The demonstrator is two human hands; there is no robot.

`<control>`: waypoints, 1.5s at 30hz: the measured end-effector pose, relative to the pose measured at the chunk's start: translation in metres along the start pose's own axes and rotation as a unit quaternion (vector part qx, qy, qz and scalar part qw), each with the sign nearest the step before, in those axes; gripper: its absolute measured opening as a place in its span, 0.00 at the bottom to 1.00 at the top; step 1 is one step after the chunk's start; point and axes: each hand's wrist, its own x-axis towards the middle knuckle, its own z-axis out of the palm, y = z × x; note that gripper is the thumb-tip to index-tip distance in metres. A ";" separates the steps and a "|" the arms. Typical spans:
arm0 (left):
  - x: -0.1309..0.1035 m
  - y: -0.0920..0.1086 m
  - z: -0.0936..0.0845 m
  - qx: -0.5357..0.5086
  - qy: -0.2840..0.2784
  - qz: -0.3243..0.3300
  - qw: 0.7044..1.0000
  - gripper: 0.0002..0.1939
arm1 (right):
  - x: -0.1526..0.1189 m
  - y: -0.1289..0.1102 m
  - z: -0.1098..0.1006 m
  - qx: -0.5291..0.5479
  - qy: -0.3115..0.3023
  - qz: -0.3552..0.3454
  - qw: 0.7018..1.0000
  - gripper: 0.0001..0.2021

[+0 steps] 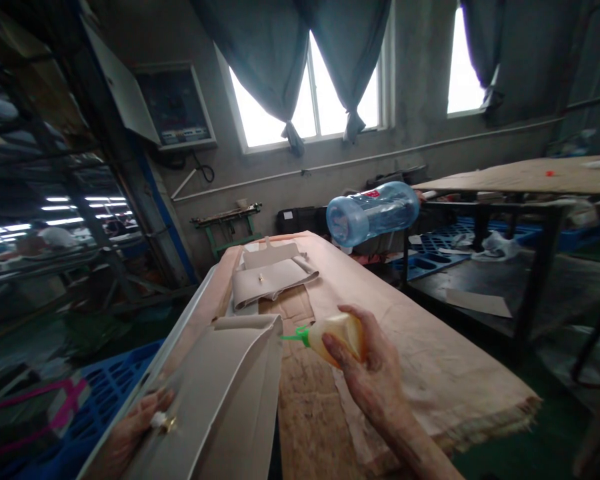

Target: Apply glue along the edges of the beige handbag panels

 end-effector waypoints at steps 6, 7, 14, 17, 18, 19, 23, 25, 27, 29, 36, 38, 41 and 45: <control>-0.003 -0.001 0.002 0.006 0.033 0.003 0.999 0.24 | 0.004 0.004 0.004 -0.019 -0.011 -0.035 0.999 0.22; -0.002 -0.001 0.001 0.009 0.045 0.011 0.999 0.25 | 0.004 0.006 0.004 -0.022 -0.013 -0.038 0.999 0.22; 0.009 0.000 -0.017 0.057 -0.011 -0.028 0.998 0.23 | -0.001 0.005 -0.001 -0.041 -0.029 -0.049 0.998 0.20; 0.009 -0.001 -0.018 0.028 -0.020 -0.021 0.999 0.20 | -0.008 -0.001 -0.005 -0.045 -0.039 -0.049 0.997 0.18; 0.009 -0.001 -0.018 0.020 -0.021 -0.020 0.999 0.21 | -0.009 -0.002 -0.006 -0.045 -0.041 -0.048 0.997 0.18; 0.009 -0.002 -0.018 0.017 -0.022 -0.018 0.999 0.21 | -0.011 -0.002 -0.007 -0.045 -0.042 -0.048 0.997 0.18; 0.009 -0.004 -0.017 0.022 -0.051 -0.024 0.998 0.20 | -0.015 -0.001 -0.010 -0.041 -0.046 -0.046 0.997 0.18; 0.008 -0.004 -0.015 0.016 -0.062 -0.021 0.998 0.19 | -0.018 -0.001 -0.012 -0.039 -0.047 -0.044 0.997 0.18; 0.006 -0.004 -0.014 0.014 -0.065 -0.011 0.998 0.18 | -0.021 -0.001 -0.013 -0.038 -0.045 -0.043 0.997 0.17; 0.005 -0.003 -0.013 0.022 -0.067 -0.005 0.997 0.19 | -0.024 -0.002 -0.015 -0.037 -0.046 -0.043 0.997 0.17; 0.000 -0.001 -0.008 0.035 -0.050 0.006 0.998 0.21 | -0.031 -0.003 -0.018 -0.036 -0.053 -0.041 0.997 0.18; 0.001 0.000 -0.007 0.032 -0.050 0.004 0.998 0.21 | -0.033 -0.005 -0.020 -0.040 -0.048 -0.051 0.997 0.17; 0.003 0.001 -0.009 0.045 -0.078 -0.017 0.996 0.20 | -0.036 -0.008 -0.023 -0.044 -0.042 -0.057 0.997 0.16; 0.002 0.002 -0.010 0.045 -0.077 -0.016 0.996 0.21 | -0.041 -0.010 -0.027 -0.046 -0.044 -0.065 0.996 0.15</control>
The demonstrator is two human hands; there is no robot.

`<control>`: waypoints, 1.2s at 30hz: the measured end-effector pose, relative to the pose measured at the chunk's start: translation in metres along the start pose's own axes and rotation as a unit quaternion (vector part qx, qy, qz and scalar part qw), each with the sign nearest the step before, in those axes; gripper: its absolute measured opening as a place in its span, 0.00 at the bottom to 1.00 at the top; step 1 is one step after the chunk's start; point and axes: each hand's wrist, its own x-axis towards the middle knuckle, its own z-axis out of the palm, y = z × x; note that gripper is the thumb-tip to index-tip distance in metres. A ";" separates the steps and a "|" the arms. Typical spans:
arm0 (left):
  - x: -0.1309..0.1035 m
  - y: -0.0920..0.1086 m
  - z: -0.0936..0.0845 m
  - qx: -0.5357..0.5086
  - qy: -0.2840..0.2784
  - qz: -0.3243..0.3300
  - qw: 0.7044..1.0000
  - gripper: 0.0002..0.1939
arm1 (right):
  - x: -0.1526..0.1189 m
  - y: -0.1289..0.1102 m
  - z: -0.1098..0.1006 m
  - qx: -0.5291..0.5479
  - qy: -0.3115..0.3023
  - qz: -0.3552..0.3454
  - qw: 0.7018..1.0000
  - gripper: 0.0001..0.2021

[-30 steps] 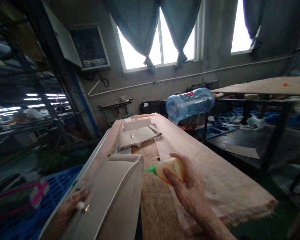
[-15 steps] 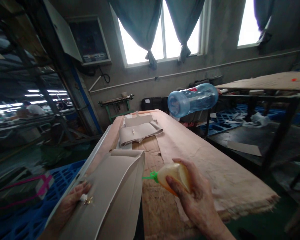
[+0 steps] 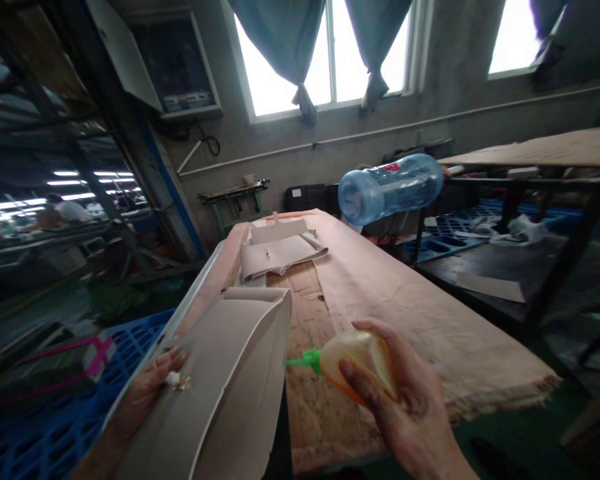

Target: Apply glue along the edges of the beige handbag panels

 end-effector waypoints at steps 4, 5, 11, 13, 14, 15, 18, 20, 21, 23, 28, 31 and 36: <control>-0.002 0.002 0.004 0.002 0.004 -0.002 1.000 0.22 | -0.005 -0.001 -0.003 -0.020 -0.009 -0.003 1.000 0.14; -0.002 0.002 0.005 0.002 0.002 -0.001 1.000 0.22 | -0.007 -0.002 -0.004 -0.021 -0.014 -0.004 1.000 0.14; -0.002 0.000 -0.001 0.018 0.011 0.019 1.000 0.20 | -0.015 -0.004 -0.010 -0.004 -0.025 0.036 0.999 0.16; -0.002 -0.001 -0.002 0.028 0.007 0.016 0.999 0.22 | -0.019 -0.002 -0.012 0.007 -0.020 0.034 0.999 0.16; -0.002 -0.001 -0.002 0.029 0.005 0.015 0.999 0.22 | -0.021 -0.001 -0.013 0.008 -0.017 0.024 1.000 0.16; -0.003 -0.002 -0.002 0.028 0.006 0.016 0.999 0.22 | -0.023 0.000 -0.014 0.007 -0.012 0.010 1.000 0.15; -0.002 -0.002 -0.001 0.016 0.005 0.022 1.000 0.21 | -0.023 0.000 -0.014 -0.008 -0.014 -0.017 1.000 0.14; -0.001 -0.002 -0.001 0.012 0.003 0.021 1.000 0.20 | -0.019 -0.002 -0.011 -0.025 -0.017 -0.016 0.999 0.13; 0.000 -0.002 -0.001 0.013 0.002 0.020 1.000 0.20 | -0.016 -0.002 -0.009 -0.033 -0.011 -0.019 0.999 0.13; 0.000 -0.001 -0.001 0.013 0.002 0.017 1.000 0.20 | -0.010 -0.003 -0.003 -0.044 0.013 -0.032 0.998 0.13; 0.000 -0.002 -0.003 -0.008 0.017 0.021 1.000 0.18 | -0.006 -0.002 0.002 -0.040 0.009 -0.016 0.999 0.14; 0.000 -0.003 -0.004 0.000 0.006 0.017 1.000 0.20 | -0.012 -0.002 -0.004 -0.025 -0.009 0.009 1.000 0.15; -0.001 -0.001 -0.003 0.016 -0.002 0.022 1.000 0.22 | -0.026 -0.005 -0.012 0.007 -0.014 0.031 0.999 0.15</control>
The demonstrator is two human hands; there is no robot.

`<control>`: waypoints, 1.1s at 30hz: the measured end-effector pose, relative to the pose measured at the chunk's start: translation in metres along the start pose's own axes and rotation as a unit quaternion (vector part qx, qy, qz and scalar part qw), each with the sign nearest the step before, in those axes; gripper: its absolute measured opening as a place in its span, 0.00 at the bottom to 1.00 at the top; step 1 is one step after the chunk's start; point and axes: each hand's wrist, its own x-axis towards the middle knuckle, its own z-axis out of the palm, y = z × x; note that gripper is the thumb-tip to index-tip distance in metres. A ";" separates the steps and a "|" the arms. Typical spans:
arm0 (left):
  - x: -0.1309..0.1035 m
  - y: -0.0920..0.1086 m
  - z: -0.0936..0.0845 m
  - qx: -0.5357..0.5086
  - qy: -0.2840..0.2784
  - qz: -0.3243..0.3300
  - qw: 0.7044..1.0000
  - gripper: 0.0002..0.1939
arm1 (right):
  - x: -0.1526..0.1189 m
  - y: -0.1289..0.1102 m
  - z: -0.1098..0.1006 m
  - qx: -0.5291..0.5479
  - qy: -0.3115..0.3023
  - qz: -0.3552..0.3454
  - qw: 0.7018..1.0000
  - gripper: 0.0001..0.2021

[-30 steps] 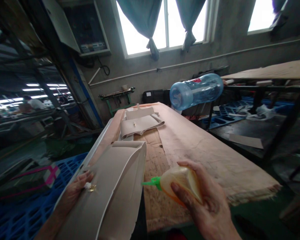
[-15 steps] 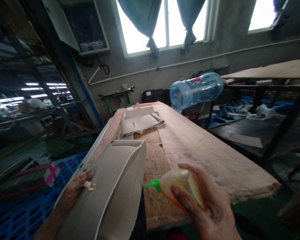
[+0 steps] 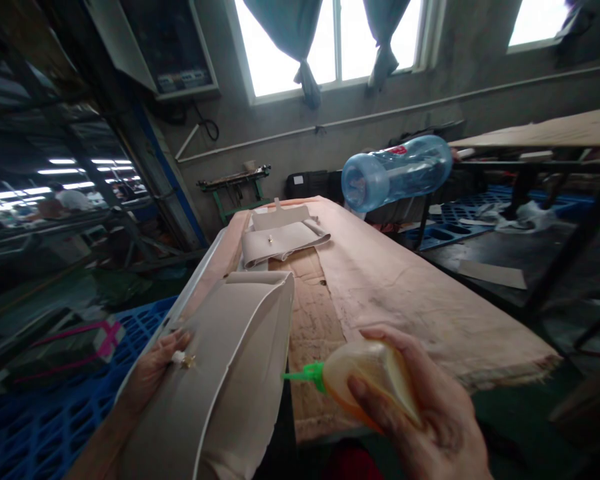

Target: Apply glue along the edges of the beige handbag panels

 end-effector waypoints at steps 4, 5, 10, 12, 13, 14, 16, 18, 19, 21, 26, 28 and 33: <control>0.000 0.001 0.001 0.012 -0.007 0.004 1.000 0.22 | -0.013 -0.014 0.002 0.048 0.016 0.117 0.992 0.16; 0.000 0.001 0.000 0.010 -0.007 0.005 1.000 0.21 | -0.016 -0.018 0.003 0.063 0.023 0.147 0.987 0.17; 0.000 -0.001 0.000 0.007 -0.004 0.006 1.000 0.22 | -0.020 -0.018 -0.002 0.073 0.013 0.162 0.984 0.18; -0.001 -0.001 0.001 0.004 0.002 0.013 1.000 0.21 | -0.020 -0.010 -0.006 0.060 -0.015 0.128 0.990 0.18; -0.001 -0.001 0.002 0.002 0.003 0.017 1.000 0.20 | -0.019 -0.005 -0.008 0.049 -0.026 0.107 0.993 0.18; -0.002 -0.001 0.003 0.001 0.002 0.019 1.000 0.19 | -0.018 -0.001 -0.009 0.036 -0.033 0.085 0.995 0.18; -0.002 -0.002 0.003 0.000 -0.010 0.018 1.000 0.20 | -0.017 0.002 -0.009 0.008 -0.032 0.048 0.998 0.18; -0.001 -0.002 0.001 0.006 -0.021 0.014 1.000 0.20 | -0.014 0.001 -0.007 -0.013 -0.025 0.044 0.999 0.17; -0.001 -0.002 0.000 0.010 -0.025 0.013 1.000 0.21 | -0.012 -0.002 -0.005 -0.018 -0.020 0.051 0.998 0.17; 0.000 -0.003 -0.002 0.015 -0.025 0.007 1.000 0.21 | -0.008 -0.007 -0.001 -0.028 -0.001 0.064 0.998 0.18; 0.000 -0.003 -0.001 -0.005 -0.013 -0.001 1.000 0.20 | 0.002 -0.003 0.004 -0.080 0.026 -0.014 0.996 0.17; 0.000 -0.003 0.000 -0.005 -0.010 0.002 1.000 0.20 | 0.004 0.002 0.003 -0.111 0.020 -0.076 0.991 0.16; 0.002 -0.003 -0.004 0.008 -0.017 0.009 1.000 0.21 | -0.001 0.002 -0.002 -0.125 0.001 -0.109 0.986 0.14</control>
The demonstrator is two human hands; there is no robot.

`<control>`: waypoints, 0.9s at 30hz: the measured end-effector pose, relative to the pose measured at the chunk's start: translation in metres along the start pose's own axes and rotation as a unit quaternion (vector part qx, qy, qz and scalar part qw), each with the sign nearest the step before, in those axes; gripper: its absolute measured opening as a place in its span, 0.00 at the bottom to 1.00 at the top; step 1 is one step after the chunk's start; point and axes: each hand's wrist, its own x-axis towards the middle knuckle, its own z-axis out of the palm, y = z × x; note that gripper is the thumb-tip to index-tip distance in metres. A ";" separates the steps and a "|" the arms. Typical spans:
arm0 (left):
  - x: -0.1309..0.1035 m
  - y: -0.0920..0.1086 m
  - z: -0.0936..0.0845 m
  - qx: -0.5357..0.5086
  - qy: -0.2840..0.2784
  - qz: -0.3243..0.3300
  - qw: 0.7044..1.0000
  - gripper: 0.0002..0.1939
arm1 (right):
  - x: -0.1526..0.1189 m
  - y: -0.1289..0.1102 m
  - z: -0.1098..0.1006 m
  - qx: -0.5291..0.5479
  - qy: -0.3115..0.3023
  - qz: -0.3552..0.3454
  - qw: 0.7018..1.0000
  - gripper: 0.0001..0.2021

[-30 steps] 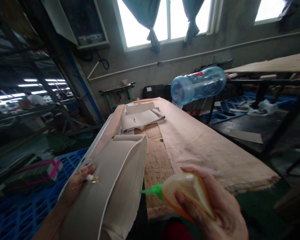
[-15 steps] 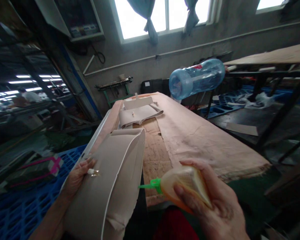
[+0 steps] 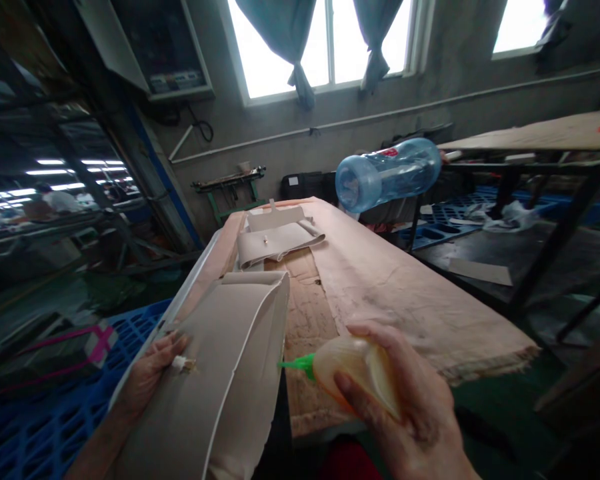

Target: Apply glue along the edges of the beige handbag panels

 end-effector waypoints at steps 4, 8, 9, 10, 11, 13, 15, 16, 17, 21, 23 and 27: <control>0.000 0.000 0.001 -0.007 -0.003 -0.001 1.000 0.21 | -0.011 -0.005 -0.004 0.045 -0.011 0.009 0.999 0.13; -0.002 0.002 0.004 -0.009 0.003 0.003 1.000 0.19 | -0.022 -0.008 -0.010 0.043 -0.023 0.023 0.999 0.14; -0.002 0.002 0.004 -0.008 0.005 0.006 1.000 0.19 | -0.023 -0.010 -0.010 0.037 -0.021 0.041 0.998 0.15; -0.002 0.002 0.004 -0.007 0.005 0.008 1.000 0.19 | -0.023 -0.012 -0.011 0.029 -0.014 0.064 0.997 0.15; -0.003 0.002 0.004 -0.005 0.004 0.010 1.000 0.19 | -0.022 -0.015 -0.011 0.019 -0.002 0.087 0.996 0.16; -0.003 0.001 0.004 -0.003 0.000 0.010 1.000 0.19 | -0.020 -0.020 -0.010 0.003 0.022 0.125 0.992 0.17; -0.003 0.001 0.004 -0.005 -0.004 0.011 1.000 0.19 | -0.018 -0.025 -0.009 -0.001 0.030 0.143 0.989 0.17; -0.003 0.000 0.004 -0.005 -0.004 0.016 1.000 0.18 | -0.017 -0.027 -0.008 0.000 0.031 0.147 0.989 0.17; -0.003 0.000 0.004 -0.004 -0.004 0.023 1.000 0.18 | -0.017 -0.029 -0.008 0.002 0.032 0.149 0.988 0.17; -0.003 0.000 0.005 0.012 0.004 0.042 0.999 0.17 | -0.013 -0.032 -0.012 0.025 0.031 0.140 0.989 0.15; -0.003 0.000 0.004 0.016 0.002 0.040 0.999 0.17 | -0.012 -0.033 -0.015 0.058 0.026 0.117 0.991 0.13; -0.003 -0.001 0.003 0.012 0.007 0.042 0.999 0.19 | -0.016 -0.035 -0.018 0.122 -0.007 0.083 0.989 0.12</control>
